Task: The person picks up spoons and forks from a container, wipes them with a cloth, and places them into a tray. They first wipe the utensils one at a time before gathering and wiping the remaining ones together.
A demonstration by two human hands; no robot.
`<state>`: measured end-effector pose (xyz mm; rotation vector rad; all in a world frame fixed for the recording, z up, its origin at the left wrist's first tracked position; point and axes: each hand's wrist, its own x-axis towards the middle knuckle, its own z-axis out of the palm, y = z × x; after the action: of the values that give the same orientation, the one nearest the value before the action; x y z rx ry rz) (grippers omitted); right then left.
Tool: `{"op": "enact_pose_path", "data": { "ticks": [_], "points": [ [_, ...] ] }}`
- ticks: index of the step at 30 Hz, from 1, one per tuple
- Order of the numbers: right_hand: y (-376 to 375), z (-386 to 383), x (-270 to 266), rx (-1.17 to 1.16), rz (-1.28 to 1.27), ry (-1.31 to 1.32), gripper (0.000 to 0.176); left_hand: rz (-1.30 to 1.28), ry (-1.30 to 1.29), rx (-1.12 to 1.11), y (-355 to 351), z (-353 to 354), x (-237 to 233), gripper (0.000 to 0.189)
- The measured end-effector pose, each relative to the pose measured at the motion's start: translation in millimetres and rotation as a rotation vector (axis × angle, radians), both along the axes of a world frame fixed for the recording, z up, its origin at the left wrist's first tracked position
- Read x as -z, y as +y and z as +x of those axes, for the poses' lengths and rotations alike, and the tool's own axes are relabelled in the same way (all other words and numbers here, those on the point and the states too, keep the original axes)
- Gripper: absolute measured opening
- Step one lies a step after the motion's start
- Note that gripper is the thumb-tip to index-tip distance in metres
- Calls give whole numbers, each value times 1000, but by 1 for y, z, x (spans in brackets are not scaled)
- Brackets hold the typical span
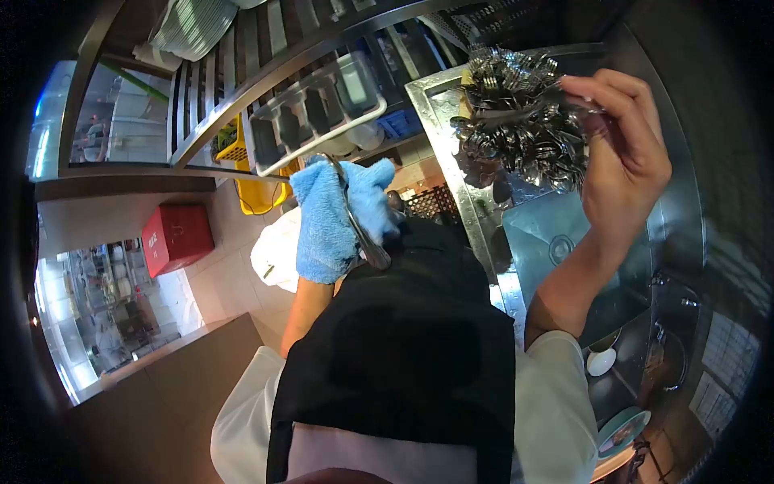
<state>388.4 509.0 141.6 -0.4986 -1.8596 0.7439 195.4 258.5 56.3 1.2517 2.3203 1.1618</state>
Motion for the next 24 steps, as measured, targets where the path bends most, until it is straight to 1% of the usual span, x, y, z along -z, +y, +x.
{"op": "enact_pose_path", "data": {
  "ticks": [1,4,6,7,9,10,11,12,13,15,16,17,19,21,24],
  "points": [
    [-5,2,-6,-132,-93,3,26,11,-20,7,1,0,8,15],
    [-27,-19,7,-381,-201,-120,25,42,-76,16,5,-1,30,16],
    [-49,-51,31,-514,-250,-167,20,-86,-1,106,8,-5,24,15],
    [-60,-67,47,-570,-365,-187,19,-145,39,154,10,-7,22,16],
    [-83,-97,78,-377,-357,-137,15,-5,135,122,10,-5,41,27],
    [-88,-105,87,-375,-359,-131,15,66,-357,10,10,-8,58,29],
    [-91,-112,94,-306,-343,-119,16,212,-812,-196,13,-8,65,31],
    [-90,-114,103,-269,-333,-113,17,207,-436,45,8,-16,67,30],
    [-90,-117,112,-232,-323,-108,17,211,-455,83,10,-12,59,28],
    [-78,-108,132,-606,-525,-394,18,218,-496,158,16,-3,45,24],
    [-79,-108,134,-636,-470,-314,20,273,-734,82,18,2,43,24],
    [-76,-103,133,-645,-414,-353,19,322,-971,0,21,4,42,24],
    [-74,-101,128,-713,-398,-210,17,191,-717,33,22,0,44,23],
    [-73,-95,120,-661,-397,-189,17,174,-739,17,18,-3,52,21],
    [-78,-94,117,-512,-441,-157,15,118,-597,78,9,-8,51,19]
  ]
}}
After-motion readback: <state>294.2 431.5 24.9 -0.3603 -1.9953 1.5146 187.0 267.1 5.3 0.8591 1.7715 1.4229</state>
